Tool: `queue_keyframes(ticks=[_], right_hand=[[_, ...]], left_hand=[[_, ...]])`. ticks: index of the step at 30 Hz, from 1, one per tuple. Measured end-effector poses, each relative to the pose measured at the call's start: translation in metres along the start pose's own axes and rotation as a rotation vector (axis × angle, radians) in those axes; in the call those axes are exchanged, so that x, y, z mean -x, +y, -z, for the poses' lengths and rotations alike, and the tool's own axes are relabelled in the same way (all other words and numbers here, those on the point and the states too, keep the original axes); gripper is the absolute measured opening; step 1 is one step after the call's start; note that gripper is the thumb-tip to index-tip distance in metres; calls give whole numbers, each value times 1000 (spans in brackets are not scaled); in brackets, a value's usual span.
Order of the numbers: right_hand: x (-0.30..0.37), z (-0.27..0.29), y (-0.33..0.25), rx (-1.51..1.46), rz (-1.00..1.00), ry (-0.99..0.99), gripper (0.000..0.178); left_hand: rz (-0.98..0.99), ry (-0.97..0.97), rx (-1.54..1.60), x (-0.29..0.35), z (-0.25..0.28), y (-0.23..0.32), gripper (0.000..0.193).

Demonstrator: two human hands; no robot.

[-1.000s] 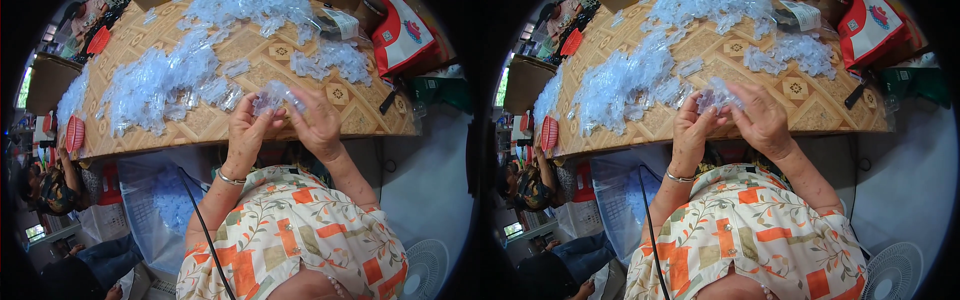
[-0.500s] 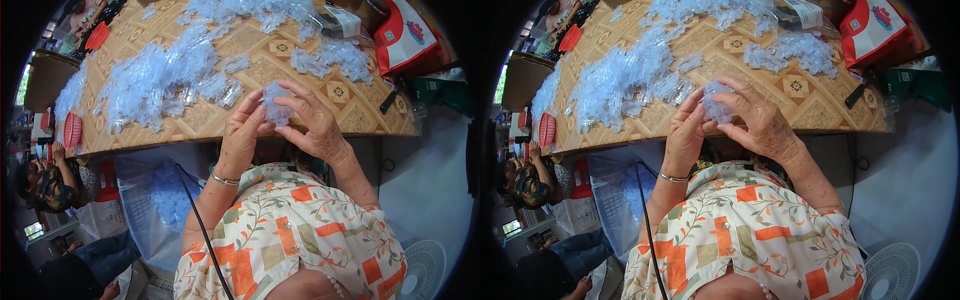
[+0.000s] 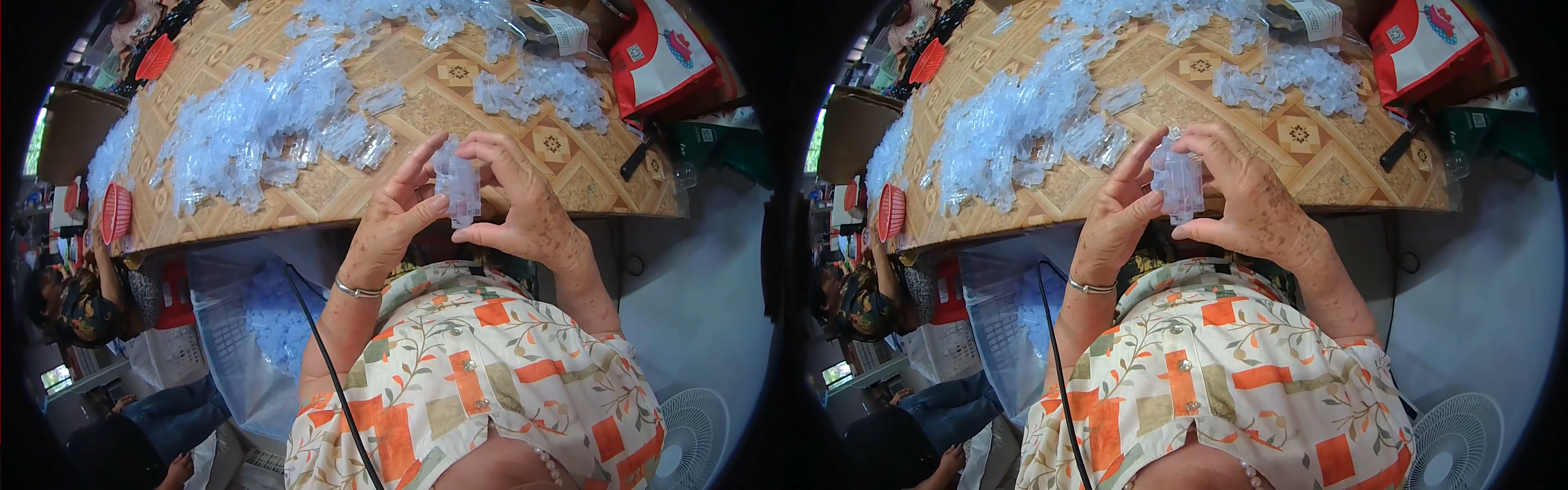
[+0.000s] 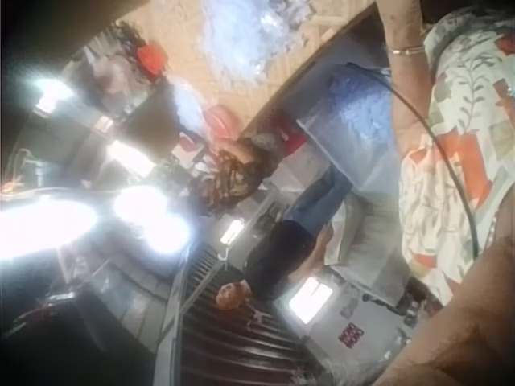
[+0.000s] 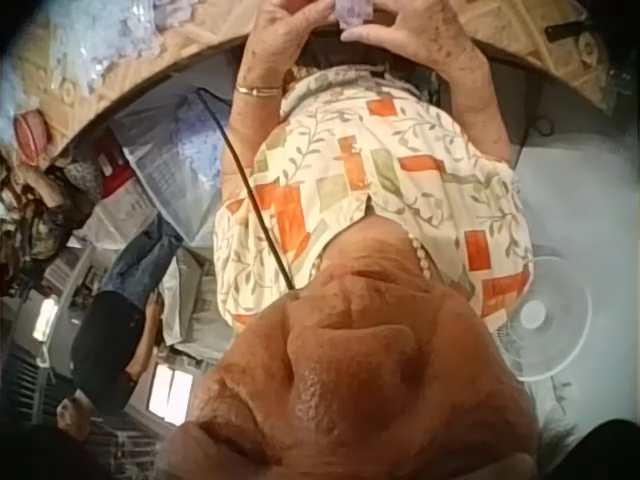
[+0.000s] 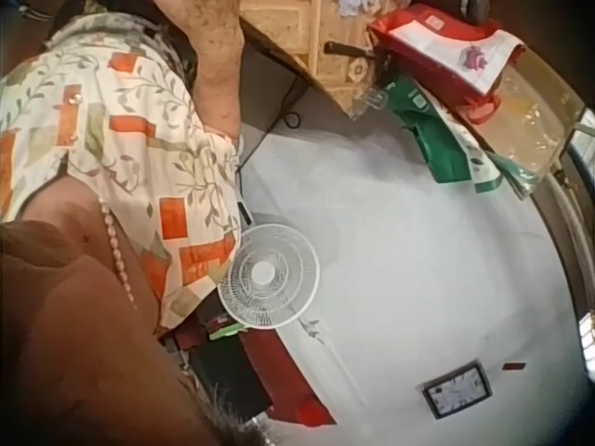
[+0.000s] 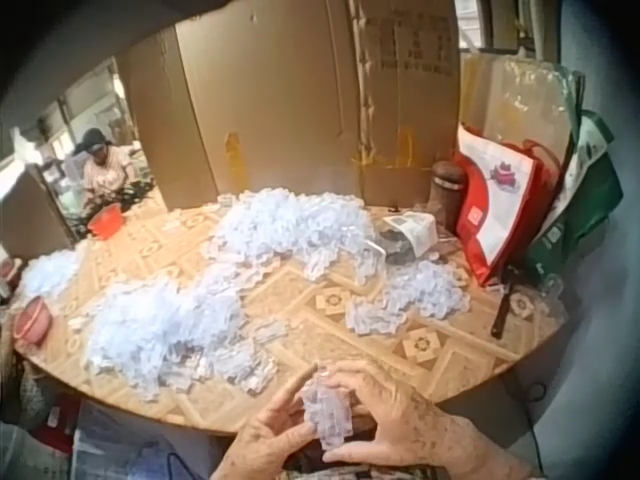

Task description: The person picks up plastic pieces from the table and fits and presses them together by hand to assemble small plastic housings.

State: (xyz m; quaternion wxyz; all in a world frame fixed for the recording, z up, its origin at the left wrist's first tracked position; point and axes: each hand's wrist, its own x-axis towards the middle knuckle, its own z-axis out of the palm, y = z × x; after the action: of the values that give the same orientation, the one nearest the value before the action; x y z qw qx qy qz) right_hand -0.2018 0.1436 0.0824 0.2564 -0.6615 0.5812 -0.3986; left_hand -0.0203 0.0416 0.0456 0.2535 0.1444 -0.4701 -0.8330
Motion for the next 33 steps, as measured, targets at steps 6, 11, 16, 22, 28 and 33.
queue_keyframes(ticks=[6,11,16,22,28,33], right_hand=[[5,-15,12,-56,77,205,88],[2,-25,17,-40,121,247,84],[3,-28,17,-55,68,217,85],[3,-25,15,-50,90,248,85],[4,-24,18,2,93,230,87],[3,-27,19,43,79,242,89]], left_hand=[[0,-41,5,0,5,0,73],[23,-27,35,5,8,1,70],[23,66,-6,7,4,0,62],[-10,-4,102,1,1,-1,55],[-26,11,1,2,-4,2,53],[-38,-11,2,4,-1,0,52]])
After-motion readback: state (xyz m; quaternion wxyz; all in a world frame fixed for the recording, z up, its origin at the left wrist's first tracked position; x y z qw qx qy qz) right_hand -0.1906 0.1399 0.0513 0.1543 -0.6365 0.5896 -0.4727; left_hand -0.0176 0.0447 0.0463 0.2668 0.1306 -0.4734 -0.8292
